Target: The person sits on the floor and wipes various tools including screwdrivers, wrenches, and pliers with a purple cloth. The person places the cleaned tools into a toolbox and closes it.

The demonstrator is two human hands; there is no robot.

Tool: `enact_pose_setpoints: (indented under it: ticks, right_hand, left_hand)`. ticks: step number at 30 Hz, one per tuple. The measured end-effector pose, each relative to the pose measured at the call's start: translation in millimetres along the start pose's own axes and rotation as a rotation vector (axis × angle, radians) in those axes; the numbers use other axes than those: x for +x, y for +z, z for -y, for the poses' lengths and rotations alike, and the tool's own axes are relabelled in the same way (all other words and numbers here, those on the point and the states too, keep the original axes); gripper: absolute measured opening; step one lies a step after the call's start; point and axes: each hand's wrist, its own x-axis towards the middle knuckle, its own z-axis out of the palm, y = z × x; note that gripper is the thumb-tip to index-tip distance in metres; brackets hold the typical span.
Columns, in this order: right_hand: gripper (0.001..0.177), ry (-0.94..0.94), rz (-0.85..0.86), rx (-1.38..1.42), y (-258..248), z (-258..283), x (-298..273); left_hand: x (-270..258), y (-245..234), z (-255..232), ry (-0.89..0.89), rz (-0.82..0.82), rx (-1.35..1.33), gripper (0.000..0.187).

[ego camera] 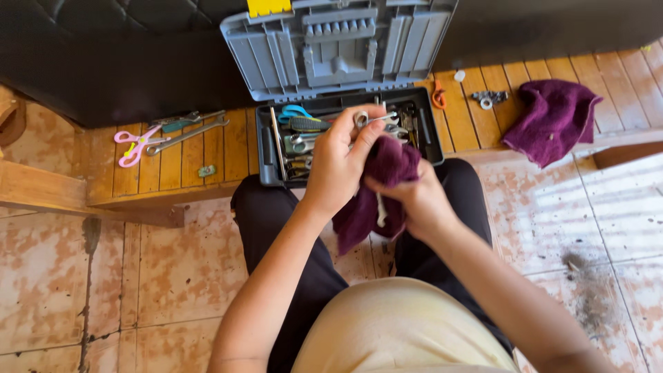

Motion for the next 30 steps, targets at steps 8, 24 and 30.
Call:
enact_pose_setpoints:
  ticks: [8, 24, 30]
  right_hand:
    - [0.031, 0.049, 0.006, -0.292, -10.3, -5.8, -15.4]
    - [0.021, -0.158, -0.109, -0.470, -73.0, -62.9, -12.8]
    - [0.019, -0.259, -0.291, -0.236, -71.5, -38.5, 4.2]
  left_hand:
    - [-2.8, 0.2, 10.1, 0.034, -0.172, -0.250, 0.023]
    - [15.8, -46.9, 43.9, 0.357, -0.237, -0.046, 0.012]
    - [19.6, 31.1, 117.0, 0.338, 0.309, 0.790, 0.049]
